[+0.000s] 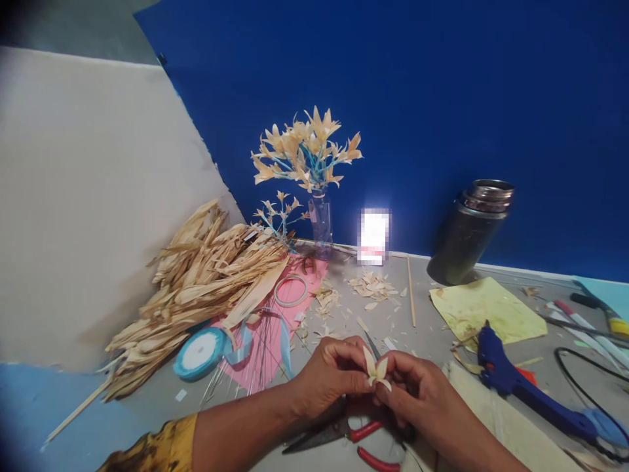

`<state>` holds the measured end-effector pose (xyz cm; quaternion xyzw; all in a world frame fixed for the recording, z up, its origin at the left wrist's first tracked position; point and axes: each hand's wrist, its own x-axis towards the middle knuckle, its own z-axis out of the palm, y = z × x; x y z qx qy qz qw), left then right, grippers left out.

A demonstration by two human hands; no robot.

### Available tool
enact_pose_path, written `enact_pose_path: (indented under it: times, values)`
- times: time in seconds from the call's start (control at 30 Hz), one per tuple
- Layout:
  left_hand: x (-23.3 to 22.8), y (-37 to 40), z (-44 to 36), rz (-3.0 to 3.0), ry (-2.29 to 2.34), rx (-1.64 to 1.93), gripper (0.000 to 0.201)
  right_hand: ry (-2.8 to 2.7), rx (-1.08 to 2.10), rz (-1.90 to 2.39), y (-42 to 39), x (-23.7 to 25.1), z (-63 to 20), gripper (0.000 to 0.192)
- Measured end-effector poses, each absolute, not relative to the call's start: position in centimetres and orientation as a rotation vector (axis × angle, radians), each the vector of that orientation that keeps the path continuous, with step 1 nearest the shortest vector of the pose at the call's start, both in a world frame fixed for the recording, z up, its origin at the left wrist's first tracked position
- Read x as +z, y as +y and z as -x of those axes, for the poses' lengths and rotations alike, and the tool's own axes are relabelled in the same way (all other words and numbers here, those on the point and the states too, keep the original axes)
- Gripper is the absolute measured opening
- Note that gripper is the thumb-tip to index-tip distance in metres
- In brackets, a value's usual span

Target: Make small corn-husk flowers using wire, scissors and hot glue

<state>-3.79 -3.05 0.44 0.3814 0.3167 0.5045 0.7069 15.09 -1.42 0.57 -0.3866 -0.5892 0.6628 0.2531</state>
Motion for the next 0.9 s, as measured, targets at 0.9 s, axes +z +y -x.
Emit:
enact_pose_path:
  times: [0.9]
  values:
    - [2.3, -1.2, 5.4, -1.088, 1.212, 1.188, 0.018, -1.711, 0.279, 1.645, 4.1, 1.8, -20.0, 0.028]
